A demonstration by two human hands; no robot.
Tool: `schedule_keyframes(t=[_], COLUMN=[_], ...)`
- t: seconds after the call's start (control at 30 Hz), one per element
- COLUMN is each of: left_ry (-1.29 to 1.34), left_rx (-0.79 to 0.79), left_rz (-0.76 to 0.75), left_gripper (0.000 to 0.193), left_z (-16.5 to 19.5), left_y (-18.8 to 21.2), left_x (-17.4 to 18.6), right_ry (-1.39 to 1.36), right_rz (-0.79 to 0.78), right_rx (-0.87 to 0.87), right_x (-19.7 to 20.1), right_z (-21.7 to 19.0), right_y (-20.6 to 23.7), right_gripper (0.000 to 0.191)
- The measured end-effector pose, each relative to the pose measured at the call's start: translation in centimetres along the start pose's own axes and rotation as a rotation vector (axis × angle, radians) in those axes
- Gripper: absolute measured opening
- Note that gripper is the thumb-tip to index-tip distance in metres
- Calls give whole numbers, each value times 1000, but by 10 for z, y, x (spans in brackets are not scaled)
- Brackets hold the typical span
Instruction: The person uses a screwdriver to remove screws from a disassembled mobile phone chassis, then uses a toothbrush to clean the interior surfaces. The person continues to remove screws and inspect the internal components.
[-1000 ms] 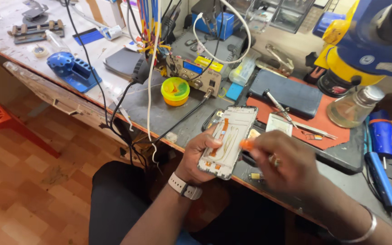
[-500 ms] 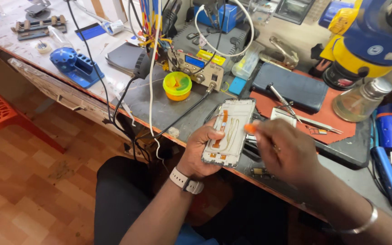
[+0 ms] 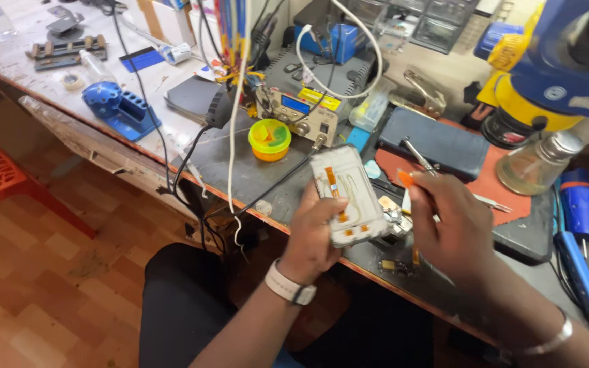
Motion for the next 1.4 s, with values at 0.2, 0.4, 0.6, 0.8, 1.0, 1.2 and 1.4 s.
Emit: schedule_keyframes(t=[0.2, 0.4, 0.6, 0.8, 1.0, 1.2, 1.4], left_ry=[-351, -449, -218, -16, -70, -359, -686], left_rx=[-288, -335, -267, -193, -189, -364, -410], left_rz=[148, 148, 175, 165, 188, 185, 145], left_gripper=[49, 50, 46, 45, 47, 55, 51], left_z=[16, 21, 13, 5, 8, 22, 26], left_y=[8, 12, 9, -1, 1, 8, 19], left_x=[2, -8, 5, 10, 4, -7, -20], right_ry=[-109, 4, -135, -81, -29, -108, 5], right_rz=[-236, -123, -237, -177, -155, -219, -178], right_rx=[298, 87, 265, 216, 93, 330, 46], right_x=[-23, -8, -28, -27, -26, -25, -20], right_z=[-35, -14, -35, -21, -15, -43, -15], right_y=[18, -2, 16, 16, 15, 17, 7], right_gripper=[19, 13, 15, 9, 15, 16, 15])
Point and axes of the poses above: each hand's wrist, its own y-axis away from the middle knuckle, its own x-axis out of the back of the hand, z = x × y, the point moved 8 cm from there along -y, towards the middle knuckle, and after that the axes turned 6 degrees about -z, right-handed, at the moved point
